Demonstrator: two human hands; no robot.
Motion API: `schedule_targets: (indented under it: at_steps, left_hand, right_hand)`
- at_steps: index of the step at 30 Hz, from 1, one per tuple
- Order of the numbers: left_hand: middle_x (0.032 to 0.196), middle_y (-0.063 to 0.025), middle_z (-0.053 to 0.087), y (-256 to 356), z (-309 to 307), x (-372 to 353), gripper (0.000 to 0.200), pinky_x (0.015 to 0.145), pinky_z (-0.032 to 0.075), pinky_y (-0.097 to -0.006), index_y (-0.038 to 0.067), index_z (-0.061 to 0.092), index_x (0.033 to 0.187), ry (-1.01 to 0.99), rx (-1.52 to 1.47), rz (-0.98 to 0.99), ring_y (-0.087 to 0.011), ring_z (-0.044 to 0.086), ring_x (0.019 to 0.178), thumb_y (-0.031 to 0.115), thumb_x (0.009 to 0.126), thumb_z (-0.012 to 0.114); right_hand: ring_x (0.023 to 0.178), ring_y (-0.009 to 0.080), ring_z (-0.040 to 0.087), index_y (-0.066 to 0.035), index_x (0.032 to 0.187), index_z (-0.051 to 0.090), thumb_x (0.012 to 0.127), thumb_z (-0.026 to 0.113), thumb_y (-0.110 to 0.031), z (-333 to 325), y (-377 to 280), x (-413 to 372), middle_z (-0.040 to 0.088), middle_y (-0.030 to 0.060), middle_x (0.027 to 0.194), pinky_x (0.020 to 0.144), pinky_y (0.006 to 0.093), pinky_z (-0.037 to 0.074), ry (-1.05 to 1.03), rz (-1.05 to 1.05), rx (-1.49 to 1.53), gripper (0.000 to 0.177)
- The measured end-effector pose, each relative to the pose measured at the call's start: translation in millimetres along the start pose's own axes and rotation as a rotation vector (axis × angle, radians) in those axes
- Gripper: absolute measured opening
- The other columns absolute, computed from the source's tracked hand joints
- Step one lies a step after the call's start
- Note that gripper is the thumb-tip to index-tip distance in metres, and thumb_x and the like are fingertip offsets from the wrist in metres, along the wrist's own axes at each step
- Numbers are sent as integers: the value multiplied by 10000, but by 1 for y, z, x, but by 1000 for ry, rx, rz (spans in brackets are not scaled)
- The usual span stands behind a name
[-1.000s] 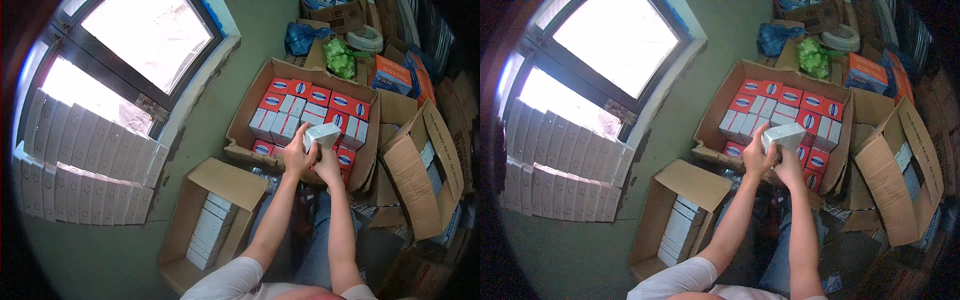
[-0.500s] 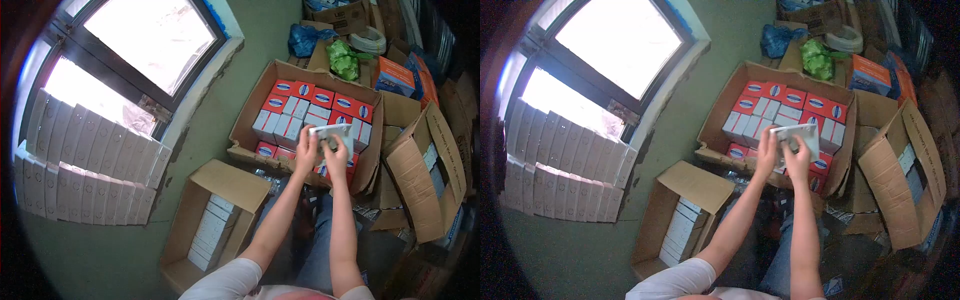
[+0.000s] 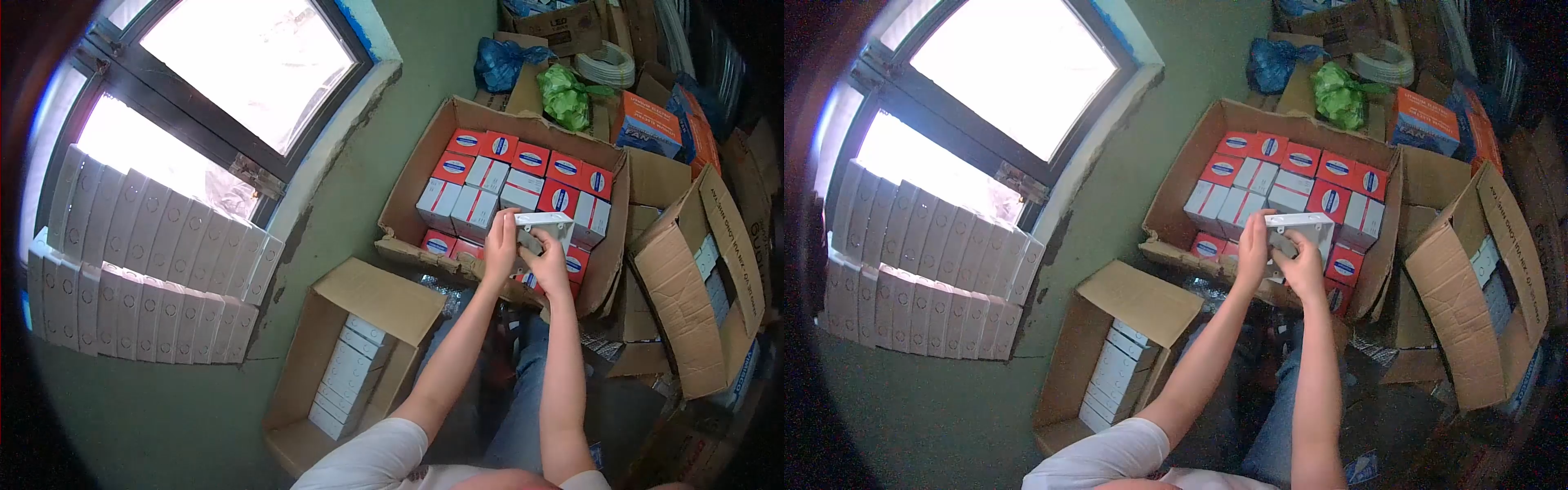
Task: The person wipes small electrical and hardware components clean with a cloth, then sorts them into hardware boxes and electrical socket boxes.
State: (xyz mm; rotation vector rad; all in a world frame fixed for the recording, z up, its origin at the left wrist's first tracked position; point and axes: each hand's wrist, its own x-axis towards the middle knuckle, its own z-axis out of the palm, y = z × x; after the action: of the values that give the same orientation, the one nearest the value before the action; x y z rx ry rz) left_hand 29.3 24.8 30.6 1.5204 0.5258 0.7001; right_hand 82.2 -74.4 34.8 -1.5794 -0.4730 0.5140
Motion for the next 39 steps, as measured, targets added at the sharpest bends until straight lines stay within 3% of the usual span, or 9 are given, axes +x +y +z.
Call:
schedule_targets:
  at_steps: [2,6,8,9,12,16,20,31,39]
  left_hand:
    - [900,-53,561,1,6,-3,389,757,413,-277,-6,561,1063,11,29,7,-127,492,829,338,1011,388]
    - [851,-118,616,-5,18,-7,292,728,459,-311,3,562,1020,194,-20,116,-156,561,790,282,980,485]
    - [859,-99,583,-16,15,-7,352,745,441,-307,-11,545,1017,261,-51,85,-153,532,817,321,1000,431]
    - [860,-83,563,-13,14,-10,378,750,429,-297,-13,543,1008,300,-92,66,-143,512,824,340,1007,407]
    - [850,-63,532,-4,4,-12,428,754,415,-292,-9,538,950,381,-154,8,-136,483,818,377,1016,364]
    - [827,-80,553,7,-14,-11,424,721,424,-310,-17,535,957,354,-22,19,-150,500,782,384,1002,404]
    - [797,-99,557,11,-5,-15,416,691,425,-326,-22,522,956,353,64,67,-152,507,768,380,995,424]
    - [864,-169,643,10,17,-28,346,723,480,-343,-4,560,1034,265,89,26,-207,623,814,331,961,515]
    - [823,-130,620,20,21,-23,374,685,456,-321,-32,566,999,240,42,79,-161,570,774,336,973,504]
  right_hand:
    - [624,98,568,38,1030,630,769,679,-95,5,10,5,672,63,882,526,263,447,115,-6,31,297]
    - [708,166,628,25,995,663,731,685,-91,20,8,2,691,105,859,656,295,488,332,-69,-21,290]
    - [761,205,655,9,983,681,715,683,-81,26,-7,-3,697,135,847,724,319,497,367,-162,-176,282]
    - [814,276,679,-18,986,696,701,684,-67,28,-8,-4,688,193,858,762,352,504,341,-187,-214,289]
    - [798,233,681,-4,974,694,692,688,-52,22,-9,-3,700,170,859,741,329,504,36,-187,-340,286]
    - [843,312,669,-22,961,709,659,688,-26,9,-12,-8,685,191,898,772,356,512,-250,-171,-526,303]
    - [882,345,625,-70,946,730,622,722,-79,-4,-18,-15,635,185,941,792,399,505,-161,-283,-620,325]
    - [799,320,678,26,901,673,711,694,-91,24,-1,-12,674,205,805,717,355,499,461,-277,-267,224]
    - [725,282,670,-4,888,685,676,699,-52,20,-10,-10,671,173,748,683,349,497,518,-273,-205,218]
